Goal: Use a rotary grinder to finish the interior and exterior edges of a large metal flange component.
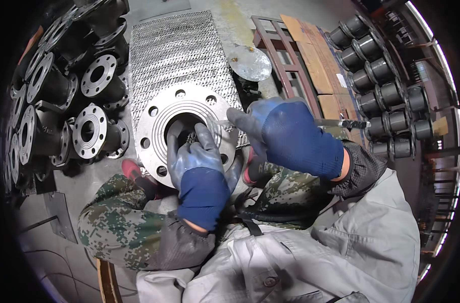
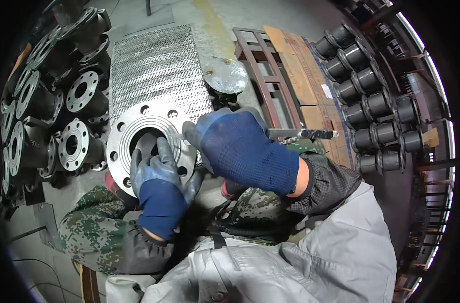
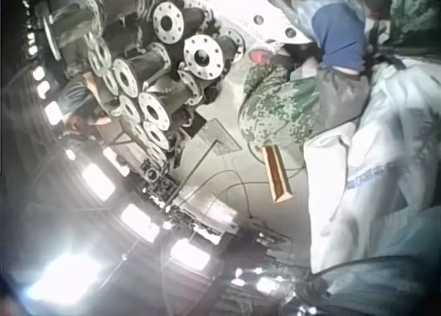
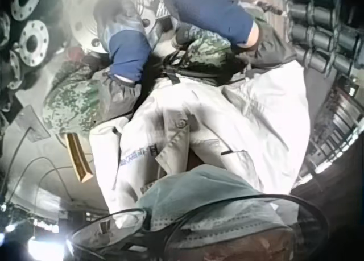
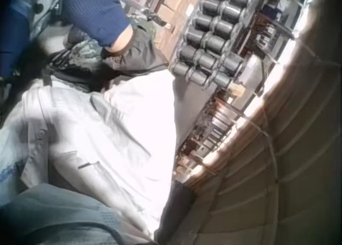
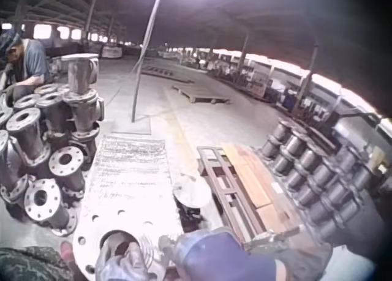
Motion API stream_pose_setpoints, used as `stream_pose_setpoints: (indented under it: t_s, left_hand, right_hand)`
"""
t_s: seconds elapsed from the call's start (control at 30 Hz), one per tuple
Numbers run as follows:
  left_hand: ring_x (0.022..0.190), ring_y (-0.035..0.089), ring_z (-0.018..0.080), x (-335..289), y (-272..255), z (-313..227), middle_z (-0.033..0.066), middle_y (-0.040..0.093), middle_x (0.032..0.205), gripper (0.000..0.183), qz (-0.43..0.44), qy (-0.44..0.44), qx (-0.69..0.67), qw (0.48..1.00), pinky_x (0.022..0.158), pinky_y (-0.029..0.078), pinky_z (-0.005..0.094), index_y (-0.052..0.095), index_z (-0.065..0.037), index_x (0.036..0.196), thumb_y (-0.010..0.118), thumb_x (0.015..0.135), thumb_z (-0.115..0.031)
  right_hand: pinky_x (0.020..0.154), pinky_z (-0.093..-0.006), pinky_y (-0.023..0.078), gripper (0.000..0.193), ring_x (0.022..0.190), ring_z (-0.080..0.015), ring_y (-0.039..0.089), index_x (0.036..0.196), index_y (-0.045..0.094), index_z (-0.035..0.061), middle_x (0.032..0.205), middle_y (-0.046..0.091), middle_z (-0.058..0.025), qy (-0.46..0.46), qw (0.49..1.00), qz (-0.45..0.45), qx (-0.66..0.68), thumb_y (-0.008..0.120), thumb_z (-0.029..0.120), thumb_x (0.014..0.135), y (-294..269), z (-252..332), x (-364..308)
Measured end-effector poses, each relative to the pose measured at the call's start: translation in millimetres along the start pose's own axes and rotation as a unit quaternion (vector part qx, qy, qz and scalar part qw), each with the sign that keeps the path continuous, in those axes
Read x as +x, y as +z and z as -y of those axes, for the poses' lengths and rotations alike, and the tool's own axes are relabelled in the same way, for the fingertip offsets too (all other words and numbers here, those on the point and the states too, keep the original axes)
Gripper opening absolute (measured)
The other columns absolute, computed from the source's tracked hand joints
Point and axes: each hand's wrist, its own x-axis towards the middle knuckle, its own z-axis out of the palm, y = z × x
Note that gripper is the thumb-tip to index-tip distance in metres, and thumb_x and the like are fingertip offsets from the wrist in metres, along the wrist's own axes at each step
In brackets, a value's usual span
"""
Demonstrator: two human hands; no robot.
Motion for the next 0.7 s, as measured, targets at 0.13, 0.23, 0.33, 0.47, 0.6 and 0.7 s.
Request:
stream_pose_setpoints:
  t_s: [0.13, 0.23, 0.33, 0.47, 0.6, 0.7]
  left_hand:
    - [0.108, 0.062, 0.0343, 0, 13, 7, 0.0196, 0.067, 0.088, 0.09, -0.088, 0.081, -0.047, 0.992, 0.116, 0.023, 0.0518, 0.04, 0.008, 0.136, 0.077, 0.072, -0.043]
    - [0.109, 0.062, 0.0335, -5, 1, 13, 0.02, 0.067, 0.091, 0.089, -0.049, 0.035, -0.045, 0.997, 0.117, 0.022, 0.0507, 0.042, 0.006, 0.136, 0.076, 0.072, -0.044]
    - [0.11, 0.062, 0.0333, -5, 7, 14, 0.0204, 0.067, 0.098, 0.083, -0.055, 0.043, -0.038, 0.997, 0.118, 0.022, 0.0488, 0.042, 0.004, 0.138, 0.074, 0.074, -0.04]
    - [0.108, 0.063, 0.0337, -1, 8, 8, 0.0211, 0.067, 0.097, 0.076, -0.046, 0.049, -0.045, 0.997, 0.118, 0.021, 0.048, 0.043, 0.005, 0.137, 0.068, 0.078, -0.035]
    - [0.106, 0.064, 0.0335, -4, 7, 13, 0.0197, 0.067, 0.089, 0.072, -0.071, 0.05, -0.018, 0.996, 0.119, 0.02, 0.048, 0.046, 0.006, 0.134, 0.068, 0.078, -0.032]
    - [0.104, 0.065, 0.0324, -3, 12, 12, 0.0182, 0.068, 0.09, 0.075, -0.064, 0.039, -0.002, 0.997, 0.121, 0.017, 0.0468, 0.044, 0.007, 0.138, 0.067, 0.078, -0.033]
  right_hand:
    - [0.056, -0.039, 0.048, 0.033, 0.069, -0.0258, 0.064, 0.106, 0.065, 0.0114, 0.074, 0.06, -0.0051, -0.018, 0.998, 0.003, -0.059, 0.068, 0.015, 0.074, 1, -11, 4]
    - [0.056, -0.0376, 0.05, 0.029, 0.069, -0.0248, 0.065, 0.104, 0.066, 0.0113, 0.075, 0.062, -0.0058, -0.023, 0.995, 0.069, -0.07, 0.067, 0.013, 0.075, -2, -2, 26]
    - [0.057, -0.0373, 0.052, 0.03, 0.07, -0.0241, 0.067, 0.106, 0.067, 0.0104, 0.076, 0.064, -0.0069, -0.04, 0.991, 0.086, -0.092, 0.068, 0.013, 0.076, 0, -4, 31]
    - [0.058, -0.039, 0.057, 0.024, 0.073, -0.0275, 0.073, 0.089, 0.069, 0.0021, 0.081, 0.07, -0.0147, -0.036, 0.982, 0.148, -0.11, 0.075, 0.016, 0.07, -14, 3, 36]
    - [0.062, -0.0384, 0.058, 0.031, 0.076, -0.028, 0.073, 0.089, 0.07, 0.0016, 0.083, 0.071, -0.0166, -0.054, 0.977, 0.18, -0.096, 0.08, 0.019, 0.066, -17, 8, 36]
    - [0.068, -0.038, 0.058, 0.052, 0.079, -0.0292, 0.073, 0.089, 0.068, 0.0006, 0.082, 0.071, -0.0162, -0.075, 0.981, 0.17, -0.063, 0.092, 0.024, 0.049, -15, 5, 27]
